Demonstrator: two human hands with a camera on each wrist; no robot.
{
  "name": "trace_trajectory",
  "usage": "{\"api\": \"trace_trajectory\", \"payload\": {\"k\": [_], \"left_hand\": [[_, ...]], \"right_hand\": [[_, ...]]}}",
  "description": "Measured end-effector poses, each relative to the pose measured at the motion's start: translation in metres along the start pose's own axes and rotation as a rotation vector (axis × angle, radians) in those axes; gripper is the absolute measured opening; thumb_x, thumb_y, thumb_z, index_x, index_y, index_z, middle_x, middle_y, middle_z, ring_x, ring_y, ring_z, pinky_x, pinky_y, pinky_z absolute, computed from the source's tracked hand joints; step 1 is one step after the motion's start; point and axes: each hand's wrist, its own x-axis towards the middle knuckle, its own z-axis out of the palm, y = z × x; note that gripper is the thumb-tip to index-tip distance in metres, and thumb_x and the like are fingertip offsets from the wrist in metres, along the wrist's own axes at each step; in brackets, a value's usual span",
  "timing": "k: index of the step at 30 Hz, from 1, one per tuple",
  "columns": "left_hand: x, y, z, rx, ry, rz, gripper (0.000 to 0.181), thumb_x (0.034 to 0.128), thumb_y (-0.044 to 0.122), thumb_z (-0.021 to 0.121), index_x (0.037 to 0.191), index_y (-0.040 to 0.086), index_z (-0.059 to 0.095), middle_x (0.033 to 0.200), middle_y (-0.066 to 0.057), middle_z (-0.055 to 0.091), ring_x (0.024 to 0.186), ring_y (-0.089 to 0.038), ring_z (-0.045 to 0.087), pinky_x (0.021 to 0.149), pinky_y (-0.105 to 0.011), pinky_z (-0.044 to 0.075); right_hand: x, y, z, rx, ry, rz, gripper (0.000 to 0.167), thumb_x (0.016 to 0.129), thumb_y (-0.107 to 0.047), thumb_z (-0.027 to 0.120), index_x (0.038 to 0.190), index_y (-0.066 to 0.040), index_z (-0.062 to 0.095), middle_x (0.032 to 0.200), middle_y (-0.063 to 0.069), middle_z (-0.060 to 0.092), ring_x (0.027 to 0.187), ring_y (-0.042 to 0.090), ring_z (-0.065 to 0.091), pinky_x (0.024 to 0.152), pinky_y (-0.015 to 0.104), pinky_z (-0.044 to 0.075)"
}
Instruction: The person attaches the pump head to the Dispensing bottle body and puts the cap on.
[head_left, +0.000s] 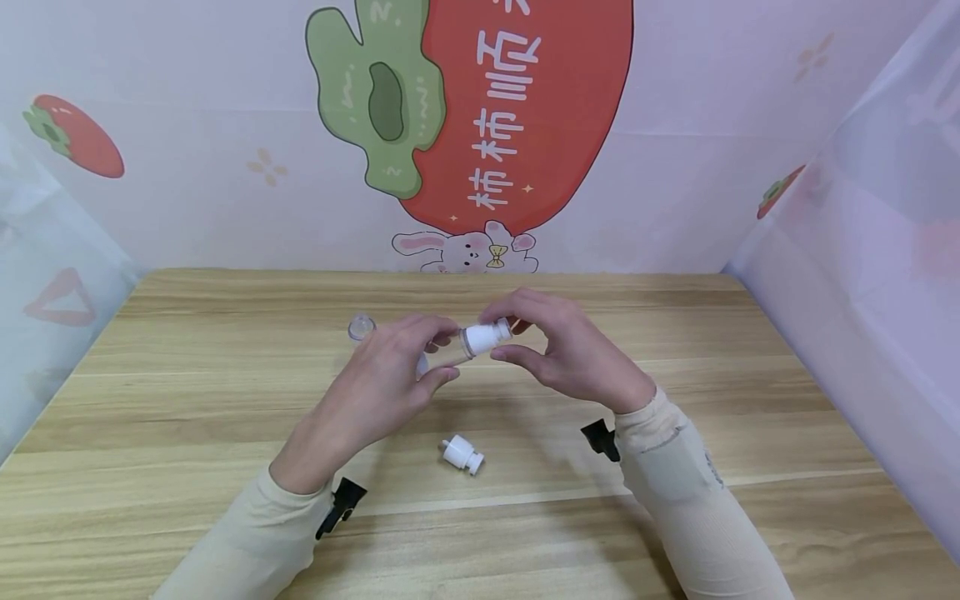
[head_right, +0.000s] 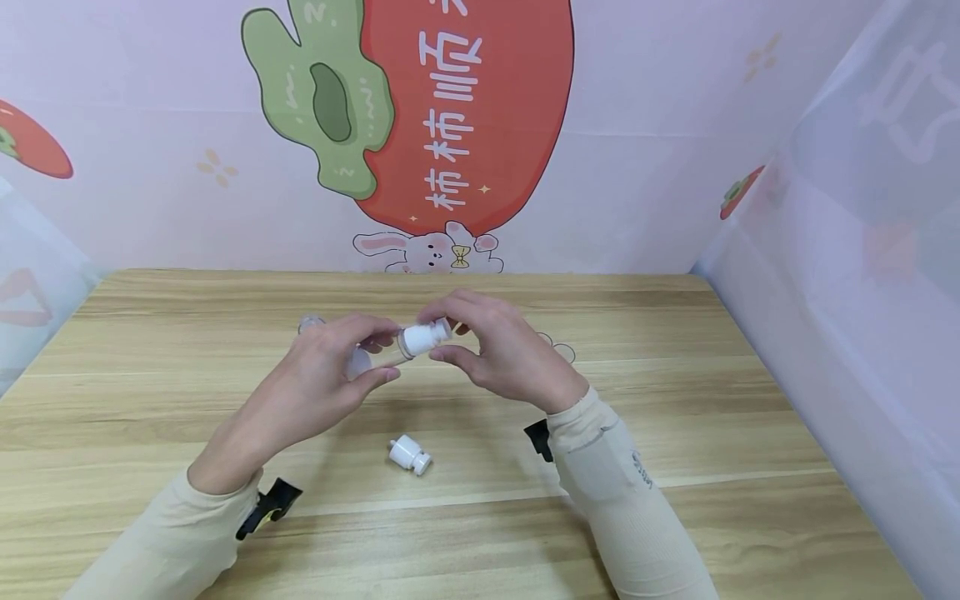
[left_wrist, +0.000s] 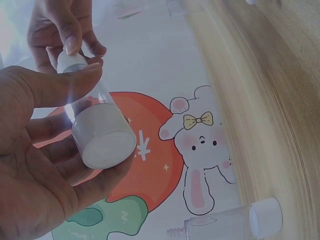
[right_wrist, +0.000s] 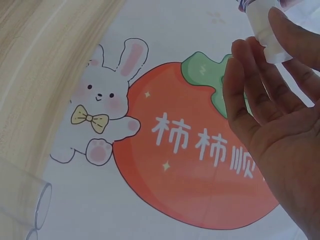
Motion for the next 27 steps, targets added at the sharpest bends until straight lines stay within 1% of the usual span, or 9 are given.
{"api": "trace_trajectory", "payload": {"k": [5, 8, 13, 19, 23, 27], "left_hand": [[-0.0006, 0.0004, -0.0004, 0.009, -0.003, -0.007, 0.038, 0.0803, 0.003, 0.085, 0.115, 0.002, 0.069, 0.106, -0.009, 0.071, 0.092, -0.023, 0.068, 0.080, -0.041, 0.056], [-0.0009, 0.0005, -0.0005, 0.012, -0.004, -0.011, 0.038, 0.0805, 0.004, 0.085, 0.115, 0.003, 0.069, 0.105, -0.008, 0.071, 0.091, -0.022, 0.068, 0.080, -0.041, 0.056], [-0.0006, 0.0004, -0.0004, 0.011, 0.000, -0.005, 0.038, 0.0805, 0.004, 0.085, 0.115, 0.003, 0.069, 0.105, -0.008, 0.071, 0.091, -0.022, 0.068, 0.080, -0.040, 0.056], [-0.0005, 0.0002, 0.0001, 0.014, 0.005, 0.005, 0.038, 0.0806, 0.004, 0.086, 0.115, 0.002, 0.069, 0.105, -0.007, 0.071, 0.092, -0.021, 0.068, 0.081, -0.040, 0.056], [-0.0007, 0.0009, -0.0004, 0.020, 0.010, 0.014, 0.040, 0.0798, 0.005, 0.086, 0.115, 0.002, 0.069, 0.106, -0.007, 0.071, 0.091, -0.021, 0.068, 0.079, -0.039, 0.056], [-0.0007, 0.0035, -0.0024, 0.028, 0.004, 0.009, 0.041, 0.0793, 0.006, 0.087, 0.116, 0.003, 0.069, 0.106, -0.006, 0.071, 0.091, -0.020, 0.067, 0.079, -0.038, 0.056]], "right_hand": [[0.0003, 0.0002, 0.0001, 0.006, -0.010, 0.014, 0.038, 0.084, 0.001, 0.081, 0.119, -0.005, 0.067, 0.107, -0.001, 0.068, 0.096, 0.011, 0.063, 0.086, 0.036, 0.056], [0.0001, 0.0004, 0.0002, 0.006, -0.017, 0.029, 0.034, 0.087, -0.004, 0.080, 0.119, -0.005, 0.068, 0.106, -0.002, 0.068, 0.095, 0.011, 0.062, 0.085, 0.039, 0.056], [-0.0004, 0.0007, 0.0006, -0.010, -0.022, 0.060, 0.029, 0.090, -0.009, 0.078, 0.117, -0.006, 0.070, 0.103, -0.004, 0.069, 0.091, 0.009, 0.062, 0.083, 0.039, 0.056], [-0.0010, -0.0003, 0.0020, -0.017, -0.022, 0.094, 0.020, 0.093, -0.013, 0.076, 0.112, -0.007, 0.072, 0.099, -0.005, 0.068, 0.088, 0.008, 0.062, 0.081, 0.036, 0.056], [-0.0009, -0.0012, 0.0025, -0.033, -0.032, 0.140, 0.016, 0.095, -0.019, 0.073, 0.109, -0.010, 0.072, 0.096, -0.007, 0.068, 0.086, 0.008, 0.062, 0.079, 0.034, 0.055], [-0.0003, -0.0017, 0.0026, -0.036, -0.037, 0.181, 0.013, 0.097, -0.023, 0.072, 0.104, -0.012, 0.073, 0.092, -0.009, 0.067, 0.084, 0.007, 0.062, 0.079, 0.031, 0.054]]}}
